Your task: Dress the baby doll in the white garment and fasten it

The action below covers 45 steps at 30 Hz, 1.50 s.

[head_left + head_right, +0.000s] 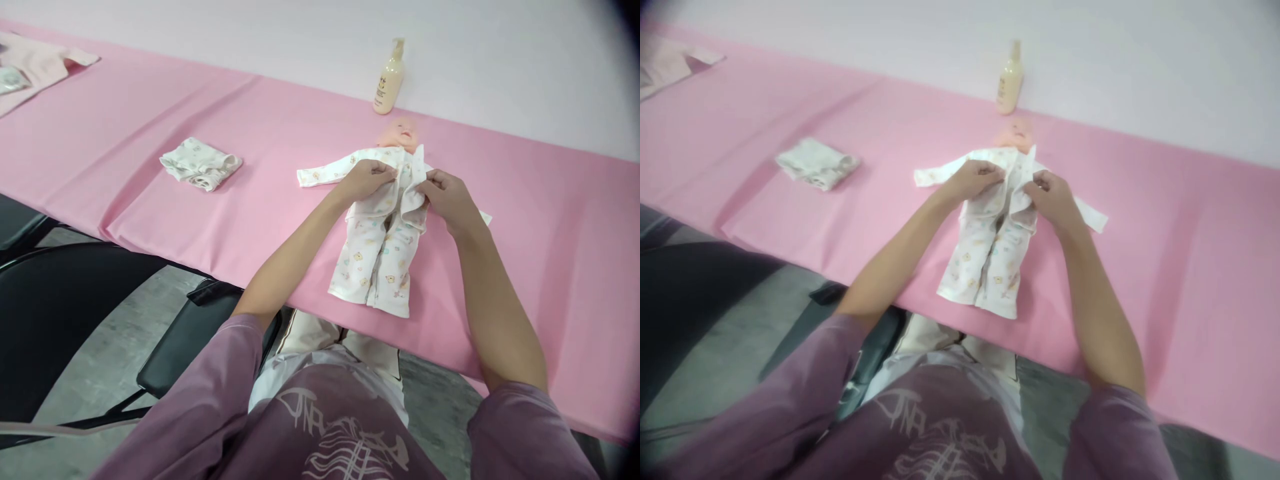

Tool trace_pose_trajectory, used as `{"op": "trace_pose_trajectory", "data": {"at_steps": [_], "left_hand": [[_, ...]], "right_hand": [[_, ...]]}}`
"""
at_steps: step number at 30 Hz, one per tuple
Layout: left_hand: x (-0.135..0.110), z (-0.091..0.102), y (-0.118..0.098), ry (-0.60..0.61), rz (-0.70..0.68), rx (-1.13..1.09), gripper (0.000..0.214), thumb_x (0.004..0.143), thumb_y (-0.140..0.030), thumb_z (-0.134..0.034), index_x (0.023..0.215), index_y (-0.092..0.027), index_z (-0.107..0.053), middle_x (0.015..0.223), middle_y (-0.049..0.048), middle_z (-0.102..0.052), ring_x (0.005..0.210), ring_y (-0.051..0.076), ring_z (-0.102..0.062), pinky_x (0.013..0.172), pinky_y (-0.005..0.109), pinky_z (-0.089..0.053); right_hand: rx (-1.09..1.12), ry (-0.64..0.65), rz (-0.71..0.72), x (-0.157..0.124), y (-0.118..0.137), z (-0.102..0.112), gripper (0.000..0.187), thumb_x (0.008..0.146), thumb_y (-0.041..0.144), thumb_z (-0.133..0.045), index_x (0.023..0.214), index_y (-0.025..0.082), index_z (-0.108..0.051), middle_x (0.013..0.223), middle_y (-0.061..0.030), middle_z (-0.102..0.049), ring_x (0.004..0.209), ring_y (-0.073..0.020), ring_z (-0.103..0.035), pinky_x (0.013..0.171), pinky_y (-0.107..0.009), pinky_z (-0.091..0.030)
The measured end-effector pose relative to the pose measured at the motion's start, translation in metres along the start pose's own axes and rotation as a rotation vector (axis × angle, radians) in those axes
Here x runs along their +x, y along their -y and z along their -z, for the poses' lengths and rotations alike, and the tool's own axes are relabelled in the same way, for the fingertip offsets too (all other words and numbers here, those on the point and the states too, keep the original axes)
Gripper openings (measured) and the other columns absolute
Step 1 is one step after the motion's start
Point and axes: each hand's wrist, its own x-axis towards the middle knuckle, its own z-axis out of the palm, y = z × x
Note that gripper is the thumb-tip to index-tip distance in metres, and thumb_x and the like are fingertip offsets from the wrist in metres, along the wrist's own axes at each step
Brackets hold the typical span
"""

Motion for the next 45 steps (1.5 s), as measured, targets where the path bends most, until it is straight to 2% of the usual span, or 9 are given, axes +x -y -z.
{"op": "trace_pose_trajectory", "data": {"at_steps": [4,7,12,19,23,28,31,38,45], "left_hand": [[0.001,-0.002,-0.003,-0.027,0.013,0.020,0.030,0.110,-0.027,-0.074,0.082,-0.017,-0.071,0.073,0.0039,-0.064,0.083,0.018,-0.069,0.086,0.029,-0.058],[0.004,-0.004,-0.001,-0.044,0.011,0.051,0.035,0.110,-0.030,-0.075,0.078,-0.018,-0.068,0.071,0.0036,-0.061,0.084,0.019,-0.069,0.084,0.030,-0.059],[0.010,-0.009,0.008,-0.084,-0.053,0.121,0.037,0.111,-0.029,-0.071,0.076,-0.018,-0.066,0.078,0.0046,-0.065,0.084,0.020,-0.068,0.085,0.034,-0.057],[0.012,-0.020,0.015,-0.136,-0.087,0.154,0.020,0.109,-0.031,-0.071,0.094,-0.018,-0.076,0.093,0.0079,-0.077,0.097,0.022,-0.074,0.094,0.034,-0.058],[0.010,-0.025,0.018,-0.187,-0.068,0.141,0.015,0.109,-0.032,-0.072,0.104,-0.019,-0.077,0.105,0.0087,-0.083,0.105,0.022,-0.077,0.097,0.031,-0.058],[0.007,-0.028,0.019,-0.209,-0.068,0.120,0.015,0.112,-0.032,-0.072,0.105,-0.019,-0.077,0.114,0.0095,-0.085,0.111,0.023,-0.080,0.098,0.031,-0.057],[0.004,-0.030,0.019,-0.230,-0.080,0.100,0.015,0.111,-0.033,-0.075,0.104,-0.020,-0.079,0.116,0.0091,-0.085,0.116,0.024,-0.080,0.102,0.034,-0.057],[-0.001,-0.032,0.022,-0.276,-0.114,-0.035,0.015,0.106,-0.033,-0.084,0.101,-0.019,-0.082,0.113,0.0071,-0.086,0.111,0.023,-0.080,0.103,0.036,-0.058],[0.000,-0.031,0.025,-0.265,-0.127,-0.067,0.015,0.107,-0.031,-0.087,0.102,-0.017,-0.083,0.116,0.0089,-0.087,0.113,0.023,-0.081,0.107,0.035,-0.059]], "right_hand": [[0.040,-0.023,-0.037,-0.001,0.001,-0.007,0.028,0.086,0.030,-0.073,0.113,0.032,-0.068,0.078,0.0019,-0.065,0.070,-0.0217,-0.064,0.065,-0.036,-0.060],[-0.002,-0.004,0.007,-0.006,0.005,-0.009,0.038,0.087,0.032,-0.073,0.124,0.034,-0.066,0.075,0.0047,-0.061,0.066,-0.0197,-0.060,0.064,-0.034,-0.056],[-0.178,-0.021,0.149,-0.019,0.018,-0.012,0.037,0.086,0.030,-0.075,0.123,0.032,-0.070,0.079,0.0029,-0.065,0.074,-0.0211,-0.065,0.077,-0.037,-0.059],[-0.237,-0.016,0.200,-0.028,0.029,-0.021,0.036,0.090,0.039,-0.082,0.124,0.032,-0.071,0.083,0.0003,-0.071,0.079,-0.0235,-0.070,0.080,-0.038,-0.062],[-0.255,-0.034,0.224,-0.029,0.030,-0.023,0.029,0.092,0.034,-0.079,0.121,0.032,-0.072,0.084,0.0006,-0.070,0.085,-0.0237,-0.073,0.088,-0.039,-0.064],[-0.171,-0.057,0.254,-0.022,0.025,-0.017,0.019,0.097,0.026,-0.064,0.107,0.029,-0.080,0.115,-0.0036,-0.082,0.107,-0.0254,-0.079,0.104,-0.044,-0.066],[-0.095,-0.086,0.270,-0.016,0.018,-0.015,0.017,0.098,0.028,-0.067,0.101,0.027,-0.083,0.129,-0.0051,-0.083,0.109,-0.0270,-0.081,0.102,-0.047,-0.069],[0.001,-0.110,0.235,-0.011,0.004,-0.016,0.024,0.097,0.044,-0.082,0.113,0.028,-0.090,0.116,-0.0040,-0.088,0.096,-0.0295,-0.086,0.088,-0.048,-0.074],[0.070,-0.112,0.238,-0.010,0.005,-0.017,0.018,0.093,0.040,-0.090,0.105,0.026,-0.090,0.100,-0.0050,-0.086,0.087,-0.0261,-0.083,0.091,-0.048,-0.072]]}}
